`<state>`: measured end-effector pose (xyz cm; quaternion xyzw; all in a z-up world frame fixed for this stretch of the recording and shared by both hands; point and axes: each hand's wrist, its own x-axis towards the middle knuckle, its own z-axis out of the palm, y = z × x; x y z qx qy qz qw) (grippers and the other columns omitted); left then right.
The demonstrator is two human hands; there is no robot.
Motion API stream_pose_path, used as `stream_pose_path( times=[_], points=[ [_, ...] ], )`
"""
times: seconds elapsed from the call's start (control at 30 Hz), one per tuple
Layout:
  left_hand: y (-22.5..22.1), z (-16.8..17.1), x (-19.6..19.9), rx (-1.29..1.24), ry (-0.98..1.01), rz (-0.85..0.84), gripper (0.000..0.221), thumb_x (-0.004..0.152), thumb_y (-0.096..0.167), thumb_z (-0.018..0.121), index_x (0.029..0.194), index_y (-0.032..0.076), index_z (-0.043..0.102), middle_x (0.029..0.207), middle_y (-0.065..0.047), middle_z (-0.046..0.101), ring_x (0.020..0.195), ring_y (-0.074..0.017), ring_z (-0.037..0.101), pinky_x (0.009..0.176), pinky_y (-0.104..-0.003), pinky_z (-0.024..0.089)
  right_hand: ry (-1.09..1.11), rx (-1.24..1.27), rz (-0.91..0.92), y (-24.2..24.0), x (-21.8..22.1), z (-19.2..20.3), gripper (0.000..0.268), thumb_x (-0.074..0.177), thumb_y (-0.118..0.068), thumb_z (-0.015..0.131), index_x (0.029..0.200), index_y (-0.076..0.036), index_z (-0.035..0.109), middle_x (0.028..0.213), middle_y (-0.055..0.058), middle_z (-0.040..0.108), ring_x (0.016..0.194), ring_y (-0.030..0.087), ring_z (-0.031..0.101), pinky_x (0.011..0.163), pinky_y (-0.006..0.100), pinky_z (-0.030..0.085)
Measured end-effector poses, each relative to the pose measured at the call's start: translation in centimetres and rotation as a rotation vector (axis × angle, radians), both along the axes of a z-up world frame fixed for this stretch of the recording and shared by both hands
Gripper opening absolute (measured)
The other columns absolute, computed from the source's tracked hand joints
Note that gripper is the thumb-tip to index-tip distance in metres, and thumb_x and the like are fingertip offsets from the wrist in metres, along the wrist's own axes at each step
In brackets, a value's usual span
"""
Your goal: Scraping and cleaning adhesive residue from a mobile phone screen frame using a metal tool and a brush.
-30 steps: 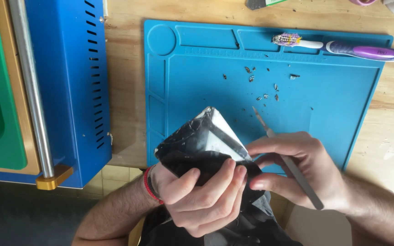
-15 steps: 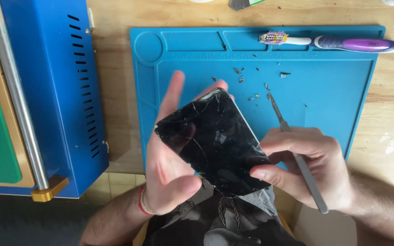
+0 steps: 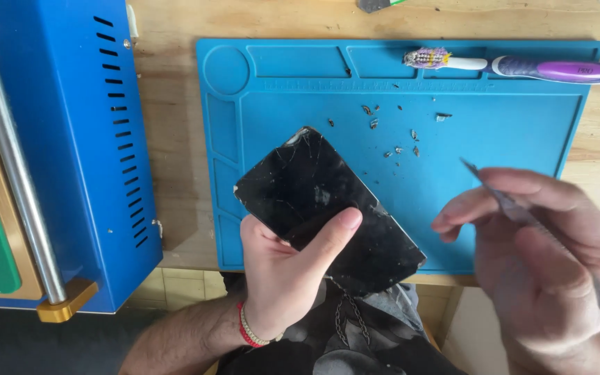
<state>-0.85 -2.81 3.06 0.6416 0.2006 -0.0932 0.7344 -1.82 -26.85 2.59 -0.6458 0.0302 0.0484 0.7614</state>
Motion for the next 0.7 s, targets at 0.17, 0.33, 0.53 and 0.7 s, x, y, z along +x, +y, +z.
stream_pose_path(
  times=[0.17, 0.33, 0.53, 0.7],
  points=[
    [0.2, 0.2, -0.3, 0.021, -0.065, 0.012, 0.007, 0.096, 0.009, 0.083, 0.092, 0.007, 0.079, 0.092, 0.0, 0.08, 0.087, -0.0096, 0.074, 0.083, -0.028, 0.066, 0.096, 0.283, -0.163, 4.1, -2.4, -2.7, 0.033, 0.117, -0.021, 0.061, 0.134, 0.007, 0.064, 0.109, 0.026, 0.08, 0.098, 0.041, 0.082, 0.095, 0.048, 0.068],
    [0.5, -0.2, -0.2, -0.001, -0.039, 0.011, 0.005, 0.098, 0.008, 0.081, 0.095, 0.005, 0.078, 0.092, 0.0, 0.079, 0.086, -0.0103, 0.073, 0.081, -0.028, 0.066, 0.031, 0.226, -0.233, 5.6, -3.0, -5.1, 0.03, 0.117, -0.03, 0.07, 0.122, 0.0, 0.073, 0.107, 0.014, 0.067, 0.096, 0.027, 0.065, 0.079, 0.035, 0.058],
    [0.0, -0.3, -0.2, 0.012, -0.027, 0.047, 0.009, 0.097, 0.009, 0.081, 0.089, 0.006, 0.078, 0.088, 0.0, 0.08, 0.082, -0.011, 0.075, 0.079, -0.03, 0.068, 0.184, 0.111, -0.324, 6.8, -2.0, -4.7, 0.016, 0.104, -0.015, 0.077, 0.11, -0.002, 0.069, 0.096, 0.022, 0.08, 0.086, 0.032, 0.086, 0.081, 0.037, 0.078],
    [-0.3, -0.6, -0.2, 0.041, -0.045, 0.046, 0.008, 0.098, 0.01, 0.08, 0.091, 0.007, 0.078, 0.089, 0.0, 0.079, 0.083, -0.0116, 0.074, 0.081, -0.029, 0.066, 0.148, 0.068, -0.244, 6.7, -1.5, -4.4, 0.013, 0.104, -0.014, 0.075, 0.105, -0.001, 0.072, 0.099, 0.022, 0.081, 0.078, 0.027, 0.085, 0.072, 0.031, 0.073]
  ],
)
